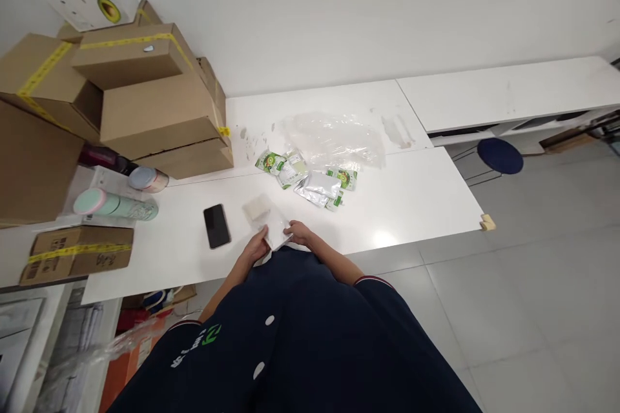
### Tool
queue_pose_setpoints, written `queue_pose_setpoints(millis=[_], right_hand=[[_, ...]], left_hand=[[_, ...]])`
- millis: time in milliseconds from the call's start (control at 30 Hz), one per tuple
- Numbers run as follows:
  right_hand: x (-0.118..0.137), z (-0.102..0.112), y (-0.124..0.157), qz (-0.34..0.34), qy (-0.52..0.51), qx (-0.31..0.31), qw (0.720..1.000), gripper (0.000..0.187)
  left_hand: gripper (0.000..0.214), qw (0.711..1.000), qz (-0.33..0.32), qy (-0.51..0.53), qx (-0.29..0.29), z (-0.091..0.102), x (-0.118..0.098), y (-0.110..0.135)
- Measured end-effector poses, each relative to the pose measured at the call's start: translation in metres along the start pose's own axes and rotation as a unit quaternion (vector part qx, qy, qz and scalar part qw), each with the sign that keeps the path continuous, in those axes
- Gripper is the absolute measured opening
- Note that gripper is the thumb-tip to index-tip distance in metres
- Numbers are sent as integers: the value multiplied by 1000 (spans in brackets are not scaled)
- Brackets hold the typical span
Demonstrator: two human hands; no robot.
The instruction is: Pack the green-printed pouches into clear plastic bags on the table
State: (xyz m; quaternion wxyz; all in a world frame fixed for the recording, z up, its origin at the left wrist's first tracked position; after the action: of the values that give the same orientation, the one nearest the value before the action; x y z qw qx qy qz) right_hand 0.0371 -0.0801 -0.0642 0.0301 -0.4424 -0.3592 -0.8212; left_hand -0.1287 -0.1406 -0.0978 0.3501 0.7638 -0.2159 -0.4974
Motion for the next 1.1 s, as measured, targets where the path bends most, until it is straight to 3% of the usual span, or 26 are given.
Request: queue_pose_setpoints(millis=[100, 167, 233, 300, 367, 433, 533, 733, 800, 900, 1000, 1100], right_hand=[[-6, -3, 5, -28, -70, 21, 997, 11], [-8, 4, 4, -36, -106, 19, 994, 21], [-3, 18, 1, -3, -148, -5, 989, 44], [11, 33, -3, 80, -176, -28, 981, 63], [28, 46, -5, 164, -167, -42, 971, 59], [43, 54, -6, 206, -148, -50, 966, 45], [54, 59, -7, 198, -141, -57, 968, 39], [58, 66, -4, 173, -129, -30, 976, 55], [60, 68, -3, 160, -98, -4, 982, 55], [63, 69, 0, 153, 10, 32, 988, 30], [66, 67, 5, 205, 153, 17, 967, 15], [66, 63, 10, 270, 169, 5, 948, 13]], left_hand=[[42, 988, -87, 74, -106, -15, -23, -10], [43, 984, -102, 86, -121, -21, -36, -11], [46, 982, -124, 101, -96, -25, -47, -8], [49, 983, -136, 114, -56, -30, -55, -1], [51, 984, -134, 113, -19, -35, -59, 7], [51, 986, -133, 99, 3, -41, -61, 15], [59, 983, -168, 68, 9, -47, -65, 24], [104, 953, -304, -11, 5, -48, -84, 43], [99, 948, -314, -48, 16, -46, -88, 47], [80, 949, -296, -104, 19, -40, -88, 48], [58, 948, -255, -191, 15, -26, -84, 45], [31, 923, -212, -323, -9, -9, -81, 42]])
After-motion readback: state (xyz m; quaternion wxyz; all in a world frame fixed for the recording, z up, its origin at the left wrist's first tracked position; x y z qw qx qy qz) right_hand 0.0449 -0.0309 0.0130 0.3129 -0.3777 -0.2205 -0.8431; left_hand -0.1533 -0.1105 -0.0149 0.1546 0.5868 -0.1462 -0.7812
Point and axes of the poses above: each hand's wrist, its own y-axis away from the middle knuckle, its own z-axis out of the back of the hand, x = y × z, the point moved 2 cm from there along -y, towards the middle knuckle, and after that the axes turned 1 degree about -x, right-handed, at the moved point
